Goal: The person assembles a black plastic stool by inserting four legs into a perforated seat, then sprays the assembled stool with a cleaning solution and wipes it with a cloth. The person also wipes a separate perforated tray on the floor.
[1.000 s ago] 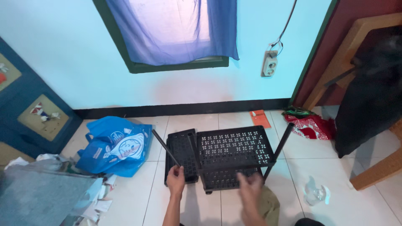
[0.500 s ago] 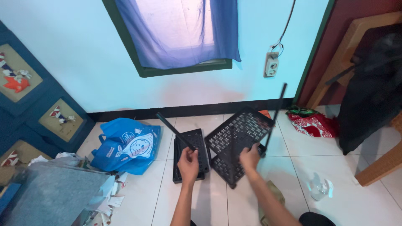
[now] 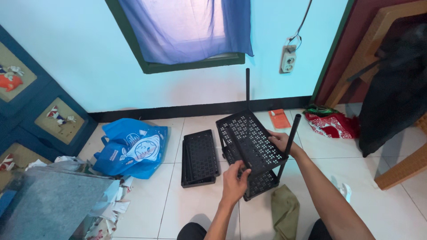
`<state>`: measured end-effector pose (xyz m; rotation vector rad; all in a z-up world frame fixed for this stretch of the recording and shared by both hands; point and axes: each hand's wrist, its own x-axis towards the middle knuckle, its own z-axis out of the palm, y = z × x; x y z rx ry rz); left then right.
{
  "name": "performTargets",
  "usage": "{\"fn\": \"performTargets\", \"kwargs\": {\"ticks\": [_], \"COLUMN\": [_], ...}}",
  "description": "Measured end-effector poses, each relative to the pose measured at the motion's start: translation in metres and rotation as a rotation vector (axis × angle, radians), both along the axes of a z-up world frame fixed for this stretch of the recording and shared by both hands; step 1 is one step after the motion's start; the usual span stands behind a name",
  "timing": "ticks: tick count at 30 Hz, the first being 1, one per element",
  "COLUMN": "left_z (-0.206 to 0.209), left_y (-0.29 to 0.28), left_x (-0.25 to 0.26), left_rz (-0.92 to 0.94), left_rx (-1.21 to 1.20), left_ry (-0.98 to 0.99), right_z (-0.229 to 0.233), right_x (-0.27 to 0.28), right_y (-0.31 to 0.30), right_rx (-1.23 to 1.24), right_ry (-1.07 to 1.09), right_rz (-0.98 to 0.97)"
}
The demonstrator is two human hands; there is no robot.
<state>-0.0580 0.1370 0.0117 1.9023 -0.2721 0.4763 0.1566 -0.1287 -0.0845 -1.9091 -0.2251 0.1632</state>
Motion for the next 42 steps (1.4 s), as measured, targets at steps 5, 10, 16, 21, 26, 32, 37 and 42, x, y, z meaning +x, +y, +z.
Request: {"fn": "performTargets", "kwargs": {"ticks": [5,10,16,21,26,32,37,42], "left_z": [-0.003,-0.006,-0.006,-0.008,-0.012,-0.008,-0.009,-0.014], "left_y": [0.001,0.0,-0.002,-0.003,-0.004,-0.008,-0.017,-0.019], "left_x": [-0.002,-0.008,-0.013,-0.018,-0.026,-0.033,-0.027,-0.01], "left_rz": [0.054,0.082,0.047,0.042,0.001,0.045,0.084,0.132], "left_rx": [0.18,0.122,0.11,0.081,0.093,0.086,0.12,0.152], "left_ry": [-0.319,-0.106,-0.146,-0.115,-0.189,-0.235,-0.224,-0.248], "right_z": [0.013,0.024,0.04,0.107,0.15,0.139,0.117,0.11], "right_x": [-0.02,-0.041,-0.054,-0.093,-0.124,-0.12,-0.108,-0.077], "right_y": [0.005,0.009,0.0,-0.001,0.018,0.03,0.022,0.021], "right_rx": [0.03,-0.011,0.348,0.686,0.661,0.669,0.678,0.637], "right_ry": [0.045,0.121,0.161,-0.032,-0.121,-0.139,-0.166,-0.205], "right_rz": [-0.132,-0.386,-0.314,-0.498,-0.382,-0.458,-0.478,-0.405]}}
